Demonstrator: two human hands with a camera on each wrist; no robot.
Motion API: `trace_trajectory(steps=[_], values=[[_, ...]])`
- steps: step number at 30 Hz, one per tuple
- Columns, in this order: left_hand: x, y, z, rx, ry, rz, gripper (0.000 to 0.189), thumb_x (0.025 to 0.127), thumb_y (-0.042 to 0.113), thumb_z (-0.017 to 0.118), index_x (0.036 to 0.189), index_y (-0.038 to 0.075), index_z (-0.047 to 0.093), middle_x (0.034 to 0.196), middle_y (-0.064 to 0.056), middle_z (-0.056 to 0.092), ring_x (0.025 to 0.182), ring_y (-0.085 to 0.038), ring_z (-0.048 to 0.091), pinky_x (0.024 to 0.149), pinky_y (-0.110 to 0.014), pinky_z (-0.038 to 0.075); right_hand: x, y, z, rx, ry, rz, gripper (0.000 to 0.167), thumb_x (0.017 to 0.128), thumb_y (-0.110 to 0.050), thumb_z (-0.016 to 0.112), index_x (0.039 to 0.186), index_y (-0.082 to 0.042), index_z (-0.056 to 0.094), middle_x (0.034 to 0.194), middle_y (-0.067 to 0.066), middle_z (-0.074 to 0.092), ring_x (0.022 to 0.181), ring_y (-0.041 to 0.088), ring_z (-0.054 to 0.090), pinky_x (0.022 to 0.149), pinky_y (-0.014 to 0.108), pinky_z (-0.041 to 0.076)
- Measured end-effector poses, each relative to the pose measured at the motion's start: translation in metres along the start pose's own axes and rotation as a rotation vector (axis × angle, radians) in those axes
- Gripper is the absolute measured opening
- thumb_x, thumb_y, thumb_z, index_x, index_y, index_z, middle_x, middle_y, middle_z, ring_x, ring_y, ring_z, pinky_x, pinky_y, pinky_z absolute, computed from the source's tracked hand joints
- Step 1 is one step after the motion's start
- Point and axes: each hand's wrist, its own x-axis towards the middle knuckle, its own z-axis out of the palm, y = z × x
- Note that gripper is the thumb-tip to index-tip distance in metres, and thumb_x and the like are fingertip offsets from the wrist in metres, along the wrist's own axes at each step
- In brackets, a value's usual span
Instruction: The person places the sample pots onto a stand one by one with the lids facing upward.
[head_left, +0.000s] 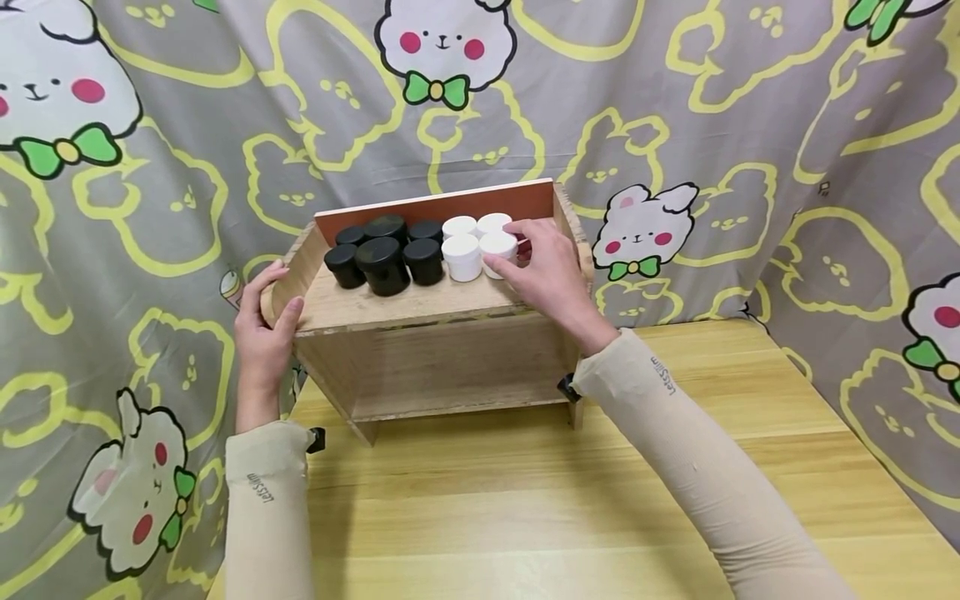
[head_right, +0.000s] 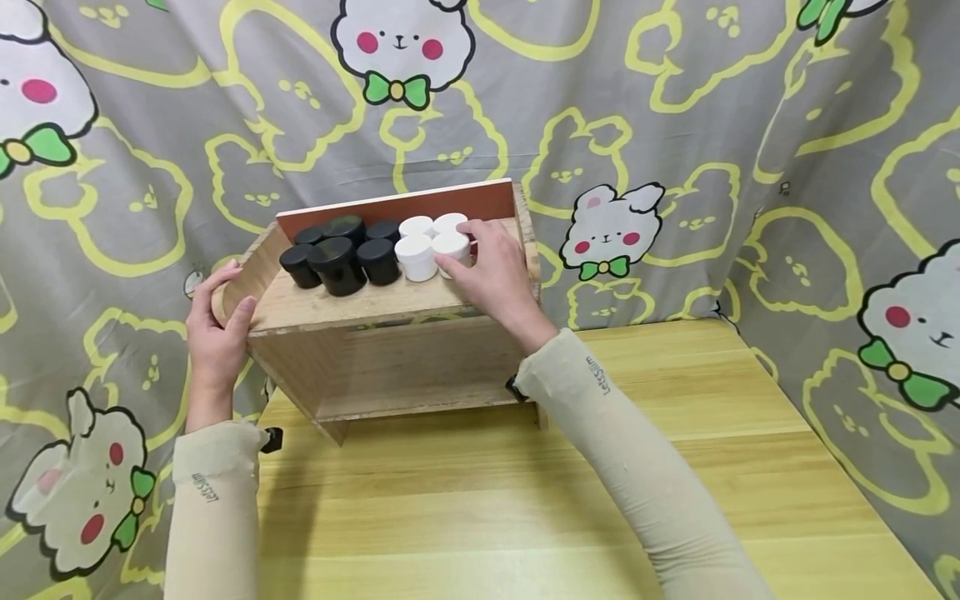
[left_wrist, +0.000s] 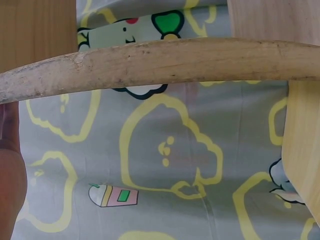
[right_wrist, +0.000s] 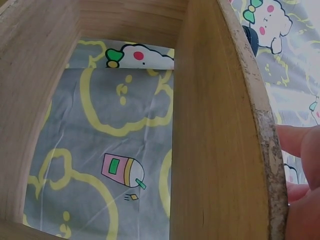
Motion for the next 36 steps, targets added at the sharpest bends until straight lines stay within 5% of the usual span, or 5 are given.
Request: trace_trajectory(steps=[29,36], values=[[0.0030,-0.0006,0.0075,-0.027,0.019,0.002,0.044,0.096,0.012,0.069,0.138,0.002,0.061,0.151,-0.003,0.057,0.139,-0.013,0.051,0.110,-0.024,0.041,-0.0014,0.0011,-0.0045,-0.034,0.003,-0.016,0.054,0.091,-0.031,0.080,0.135,-0.004,0.064,0.129,0.016,0.059,0.108,0.027,0.061,0.094,0.039,0.050],[0.0004,-0.0015,0.0053,-0.037,0.050,0.032,0.041,0.096,0.008,0.069,0.135,-0.002,0.061,0.147,-0.007,0.060,0.136,-0.010,0.052,0.111,-0.022,0.040,-0.0087,0.0002,0.0028,-0.056,0.048,-0.102,0.059,0.090,-0.028,0.081,0.140,-0.004,0.061,0.123,0.017,0.056,0.108,0.029,0.056,0.092,0.040,0.048]])
